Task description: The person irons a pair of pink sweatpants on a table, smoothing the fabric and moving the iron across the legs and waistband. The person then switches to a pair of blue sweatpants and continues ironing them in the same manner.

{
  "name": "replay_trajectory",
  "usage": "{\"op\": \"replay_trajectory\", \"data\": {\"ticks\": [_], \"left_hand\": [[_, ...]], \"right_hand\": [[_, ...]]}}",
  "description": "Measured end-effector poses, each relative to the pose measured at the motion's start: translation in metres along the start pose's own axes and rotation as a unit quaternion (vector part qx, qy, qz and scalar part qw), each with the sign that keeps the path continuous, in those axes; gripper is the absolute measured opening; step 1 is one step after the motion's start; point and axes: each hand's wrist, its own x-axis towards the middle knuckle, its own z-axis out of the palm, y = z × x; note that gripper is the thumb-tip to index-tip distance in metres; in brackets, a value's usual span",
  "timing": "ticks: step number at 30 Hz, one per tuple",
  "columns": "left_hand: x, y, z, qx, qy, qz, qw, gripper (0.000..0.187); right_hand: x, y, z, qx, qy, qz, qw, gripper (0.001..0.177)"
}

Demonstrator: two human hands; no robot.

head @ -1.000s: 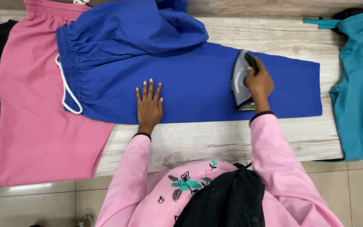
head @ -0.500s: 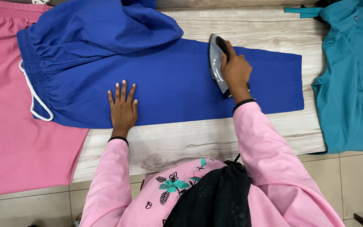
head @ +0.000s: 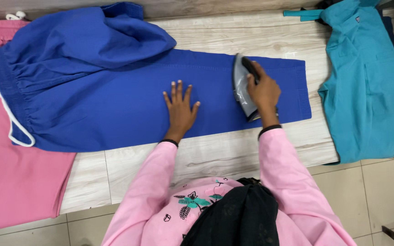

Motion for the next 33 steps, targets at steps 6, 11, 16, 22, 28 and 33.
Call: {"op": "replay_trajectory", "data": {"ticks": [6, 11, 16, 22, 28, 33], "left_hand": [[-0.004, 0.029, 0.015, 0.070, -0.048, 0.047, 0.995, 0.069], [-0.004, 0.029, 0.015, 0.092, -0.062, 0.043, 0.993, 0.069], [-0.003, 0.029, 0.016, 0.094, -0.064, 0.044, 0.993, 0.069], [-0.002, 0.030, 0.015, 0.091, -0.061, 0.042, 0.993, 0.069], [-0.003, 0.028, 0.019, 0.098, -0.059, 0.044, 0.992, 0.069], [-0.003, 0.027, 0.018, 0.112, -0.035, 0.056, 0.992, 0.069]], "right_hand": [[-0.008, -0.019, -0.001, -0.074, -0.030, -0.066, 0.995, 0.048], [0.031, 0.069, -0.016, -0.112, 0.066, -0.002, 0.992, 0.044], [0.033, 0.141, -0.033, -0.130, 0.089, 0.057, 0.986, 0.046], [-0.020, 0.174, -0.045, -0.130, 0.119, 0.110, 0.978, 0.045], [-0.055, 0.162, -0.060, -0.085, 0.104, 0.106, 0.985, 0.045], [-0.053, 0.148, -0.064, -0.123, 0.027, 0.088, 0.988, 0.045]]}}
